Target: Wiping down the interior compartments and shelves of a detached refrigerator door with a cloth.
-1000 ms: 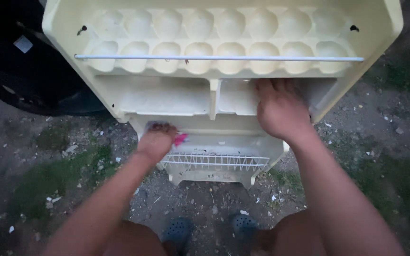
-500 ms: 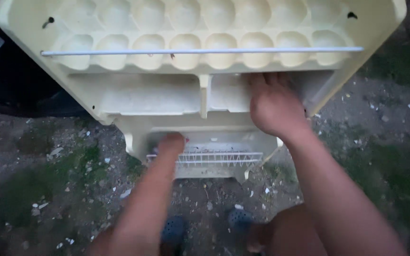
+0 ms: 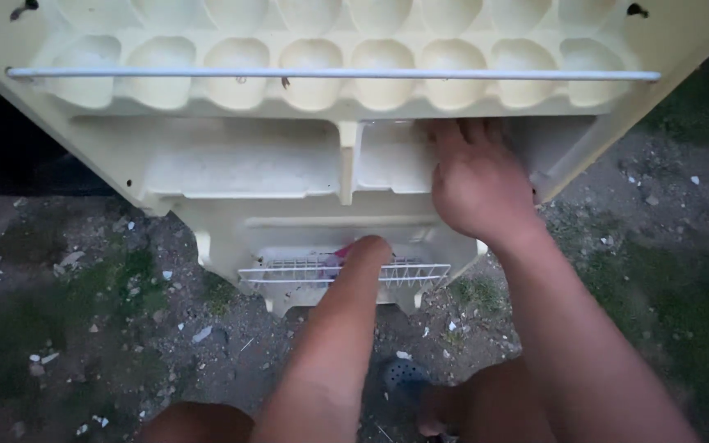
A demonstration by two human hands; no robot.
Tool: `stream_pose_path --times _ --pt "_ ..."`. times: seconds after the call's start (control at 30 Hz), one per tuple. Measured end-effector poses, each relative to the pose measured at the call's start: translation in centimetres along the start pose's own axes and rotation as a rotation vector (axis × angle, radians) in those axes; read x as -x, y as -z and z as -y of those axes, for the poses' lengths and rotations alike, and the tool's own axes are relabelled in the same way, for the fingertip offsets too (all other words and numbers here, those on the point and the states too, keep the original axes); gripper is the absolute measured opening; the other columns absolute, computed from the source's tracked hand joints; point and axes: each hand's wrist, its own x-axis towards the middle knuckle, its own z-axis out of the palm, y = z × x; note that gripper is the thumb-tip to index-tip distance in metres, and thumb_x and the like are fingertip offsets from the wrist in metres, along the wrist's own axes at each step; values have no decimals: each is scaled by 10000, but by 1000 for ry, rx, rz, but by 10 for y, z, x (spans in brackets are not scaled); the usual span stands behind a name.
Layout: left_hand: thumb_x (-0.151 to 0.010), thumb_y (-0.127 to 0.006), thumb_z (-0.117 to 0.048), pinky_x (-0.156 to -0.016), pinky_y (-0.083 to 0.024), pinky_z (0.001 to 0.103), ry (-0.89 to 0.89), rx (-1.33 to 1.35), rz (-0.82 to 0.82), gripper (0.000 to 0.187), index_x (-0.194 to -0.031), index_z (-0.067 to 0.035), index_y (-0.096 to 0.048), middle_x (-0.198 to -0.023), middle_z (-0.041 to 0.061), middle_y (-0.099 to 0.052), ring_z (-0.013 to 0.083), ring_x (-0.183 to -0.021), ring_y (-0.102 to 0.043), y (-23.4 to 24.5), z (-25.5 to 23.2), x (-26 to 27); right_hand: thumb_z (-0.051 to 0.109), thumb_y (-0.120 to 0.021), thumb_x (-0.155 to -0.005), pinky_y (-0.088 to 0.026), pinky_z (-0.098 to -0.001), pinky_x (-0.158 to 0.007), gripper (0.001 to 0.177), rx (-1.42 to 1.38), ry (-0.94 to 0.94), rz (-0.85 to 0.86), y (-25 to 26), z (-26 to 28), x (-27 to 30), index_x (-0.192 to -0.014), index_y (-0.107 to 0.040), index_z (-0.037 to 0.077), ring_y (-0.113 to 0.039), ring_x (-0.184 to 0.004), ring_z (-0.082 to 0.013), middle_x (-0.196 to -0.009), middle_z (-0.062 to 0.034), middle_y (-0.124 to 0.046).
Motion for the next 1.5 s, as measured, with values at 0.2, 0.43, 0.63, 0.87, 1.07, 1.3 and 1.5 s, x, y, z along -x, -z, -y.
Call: stream_pose_path --times 0.2,0.43,0.63,0.87,1.07,1.3,1.5 --pt "-941 -658 -327 -995 -460 527 -306 -17 47 440 -1338 -139 -685 -1390 137 -616 321 -1206 -615 -2 -71 15 85 -564 -858 -422 -590 -1027 430 11 -28 3 -2 -1 0 -1281 -601 25 -507 -1250 -531 -1319 -288 -578" --pt "-915 -673 -284 -874 -547 430 -550 388 74 401 -1239 -64 -753 -1186 136 -743 247 -997 -704 -10 -92 9 87 -571 -845 -443 -598 -971 407 24 -34 -17 1 3 0 -1247 -613 40 -522 -1219 -514 -1314 -273 -577" --pt "-1034 -605 -336 -825 -557 481 -312 1434 -173 450 -1236 63 -661 -1078 234 -738 313 -939 -700 15 -90 68 95 -580 -860 -454 -582 -1000 359 4 28 -76 -6 -4 1 -1215 -612 47 -531 -1222 -495 -1286 -257 -588" --pt "-855 -584 -240 -957 -432 563 -482 268 -669 762 -1563 -57 -367 -1603 285 -363 423 -1298 -503 -49 -145 119 93 -582 -822 -448 -581 -1021 396 3 69 -79 -8 -6 -1 -1211 -614 27 -529 -1198 -500 -1251 -267 -588" --pt "-1105 -457 -181 -1294 -290 493 -858 951 -925 454 -1512 21 -456 -1596 301 -470 470 -1529 -407 -44 -163 140 106 -580 -821 -456 -575 -955 432 7 -19 -19 -5 -6 -1 -1245 -620 32 -553 -1150 -502 -1269 -296 -577" --pt "-919 -641 -170 -1007 -442 514 -811 966 -810 517 -1374 23 -489 -1326 266 -570 440 -1233 -562 -17 -165 169 104 -553 -876 -448 -570 -1017 387 -10 -22 -32 -5 -2 -3 -1253 -620 46 -548 -1195 -499 -1308 -278 -582" --pt "-969 -550 -246 -975 -477 436 -559 1426 -391 476 -1408 -70 -500 -1287 154 -583 314 -1162 -573 -26 -137 94 132 -562 -816 -444 -578 -1004 439 27 33 -59 -10 -9 -4 -1244 -604 41 -545 -1204 -511 -1295 -279 -582"
